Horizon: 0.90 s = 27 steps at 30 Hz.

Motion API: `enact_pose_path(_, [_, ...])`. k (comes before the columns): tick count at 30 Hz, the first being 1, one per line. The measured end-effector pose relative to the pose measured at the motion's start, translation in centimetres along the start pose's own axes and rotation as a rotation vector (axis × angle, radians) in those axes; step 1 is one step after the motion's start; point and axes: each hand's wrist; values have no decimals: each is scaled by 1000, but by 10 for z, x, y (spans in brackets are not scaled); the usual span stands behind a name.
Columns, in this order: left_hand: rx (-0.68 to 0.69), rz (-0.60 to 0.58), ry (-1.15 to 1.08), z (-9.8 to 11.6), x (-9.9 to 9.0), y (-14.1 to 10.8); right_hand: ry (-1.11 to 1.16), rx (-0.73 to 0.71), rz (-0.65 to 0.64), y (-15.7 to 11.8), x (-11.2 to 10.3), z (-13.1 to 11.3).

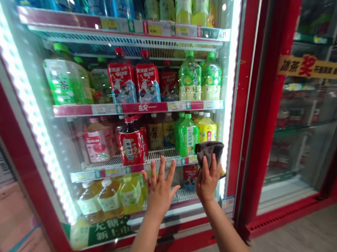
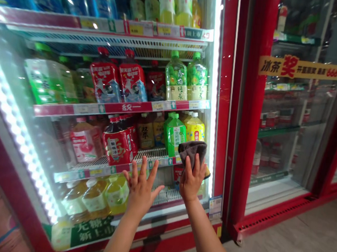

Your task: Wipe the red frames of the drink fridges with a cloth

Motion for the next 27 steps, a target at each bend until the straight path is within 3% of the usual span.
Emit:
enact_pose_path(2, [28,9,-15,5,3,1,-16,-91,-66,0,-1,3])
enact_pose_path(4, [44,10,-25,9,7,2,-34,-133,-141,18,-5,7])
enact_pose_path(8, [59,-11,-39,14,14,5,-66,1,-145,45,-12,32])
enact_pose_path(12, [74,-16,-67,14,17,6,-80,135,18,-12,-7,67])
enact_pose_path(15, [89,-13,-80,15,18,6,-84,138,-1,-45,-4,79])
enact_pose_path(17, [89,-9,-92,16,19,6,-54,178,-9,-31,-7,80])
enact_pose_path(21, [112,-8,-99,17,18,6,7,286,-46,43,-24,75])
enact_pose_path(23, [121,-12,-97,15,18,6,12,302,-84,57,-29,76])
enact_pose_path(25, [119,-20,-101,13,18,6,8,295,-79,40,-30,80])
enact_pose_path(27, [115,-35,-108,12,18,6,0,285,-37,5,-26,86])
Point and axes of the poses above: each hand's wrist, its own y-axis towards the middle knuckle, its own x-axis out of the palm, z = x × y, and after that the axes turned 7 degrees about -z, right-handed
